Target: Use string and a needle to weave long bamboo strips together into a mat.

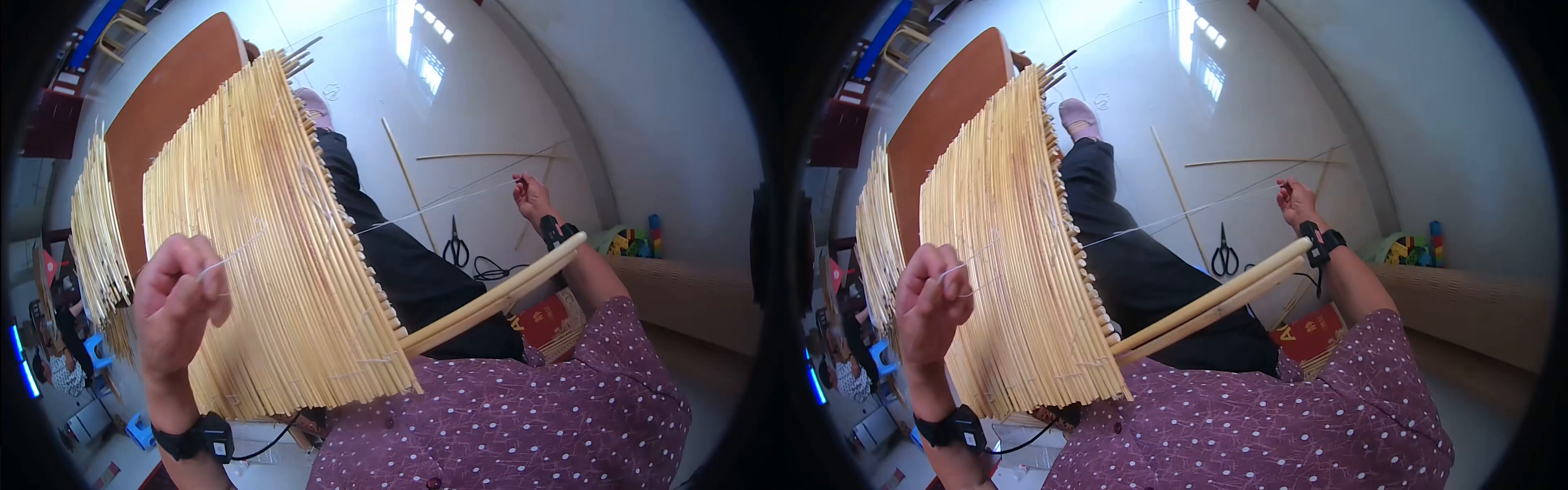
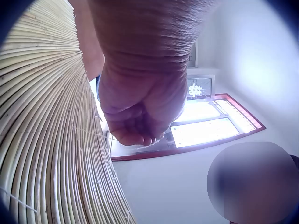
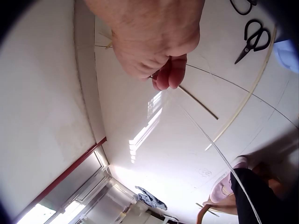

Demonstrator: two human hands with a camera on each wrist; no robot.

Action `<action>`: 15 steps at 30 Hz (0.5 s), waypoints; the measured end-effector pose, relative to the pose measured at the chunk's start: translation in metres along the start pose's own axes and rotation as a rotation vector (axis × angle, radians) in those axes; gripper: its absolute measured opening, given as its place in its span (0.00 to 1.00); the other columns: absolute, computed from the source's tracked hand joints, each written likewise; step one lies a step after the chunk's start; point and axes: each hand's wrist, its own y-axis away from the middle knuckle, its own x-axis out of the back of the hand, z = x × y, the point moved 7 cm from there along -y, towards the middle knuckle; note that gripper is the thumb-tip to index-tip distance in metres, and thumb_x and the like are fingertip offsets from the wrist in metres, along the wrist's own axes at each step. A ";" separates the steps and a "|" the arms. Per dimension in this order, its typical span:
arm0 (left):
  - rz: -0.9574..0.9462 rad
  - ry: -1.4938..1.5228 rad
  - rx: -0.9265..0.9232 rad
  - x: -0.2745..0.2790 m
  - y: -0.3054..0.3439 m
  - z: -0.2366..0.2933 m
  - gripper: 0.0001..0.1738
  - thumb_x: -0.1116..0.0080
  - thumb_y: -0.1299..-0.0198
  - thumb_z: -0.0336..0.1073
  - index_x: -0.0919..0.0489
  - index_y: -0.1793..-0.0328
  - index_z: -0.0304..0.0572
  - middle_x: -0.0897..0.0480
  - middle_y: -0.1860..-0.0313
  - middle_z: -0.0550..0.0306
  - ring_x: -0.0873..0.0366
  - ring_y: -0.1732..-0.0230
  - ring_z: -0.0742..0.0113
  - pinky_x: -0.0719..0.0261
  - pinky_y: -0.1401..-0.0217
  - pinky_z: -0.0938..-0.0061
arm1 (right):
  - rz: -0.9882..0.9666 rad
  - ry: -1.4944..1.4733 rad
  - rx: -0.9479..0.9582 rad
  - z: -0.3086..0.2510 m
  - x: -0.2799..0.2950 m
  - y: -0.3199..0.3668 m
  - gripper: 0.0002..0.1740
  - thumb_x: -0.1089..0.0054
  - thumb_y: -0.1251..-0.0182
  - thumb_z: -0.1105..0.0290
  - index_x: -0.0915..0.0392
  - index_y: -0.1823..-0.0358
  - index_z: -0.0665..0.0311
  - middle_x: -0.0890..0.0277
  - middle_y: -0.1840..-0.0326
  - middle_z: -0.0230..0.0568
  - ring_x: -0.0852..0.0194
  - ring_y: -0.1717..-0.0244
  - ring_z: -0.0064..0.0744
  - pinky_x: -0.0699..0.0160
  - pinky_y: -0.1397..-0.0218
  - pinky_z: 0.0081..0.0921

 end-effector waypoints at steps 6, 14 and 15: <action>0.033 0.275 -0.141 0.019 0.016 0.015 0.14 0.43 0.28 0.37 0.37 0.60 0.44 0.33 0.66 0.62 0.35 0.75 0.79 0.32 0.77 0.86 | 0.186 -0.063 0.034 -0.022 0.037 -0.011 0.12 0.44 0.24 0.68 0.18 0.60 0.69 0.25 0.76 0.29 0.31 0.80 0.14 0.20 0.76 0.12; -0.123 0.415 -0.310 0.002 0.003 0.070 0.10 0.50 0.25 0.32 0.38 0.59 0.45 0.35 0.65 0.62 0.34 0.74 0.78 0.22 0.74 0.83 | 0.206 -0.181 0.159 -0.061 0.118 -0.080 0.06 0.43 0.26 0.73 0.22 0.59 0.70 0.21 0.68 0.40 0.21 0.72 0.25 0.13 0.69 0.20; -0.133 0.424 -0.319 0.000 -0.003 0.075 0.09 0.50 0.24 0.32 0.37 0.59 0.45 0.35 0.64 0.62 0.35 0.72 0.77 0.22 0.71 0.82 | 0.150 -0.255 0.149 -0.056 0.121 -0.093 0.06 0.43 0.26 0.73 0.24 0.58 0.70 0.20 0.67 0.42 0.19 0.70 0.28 0.10 0.65 0.22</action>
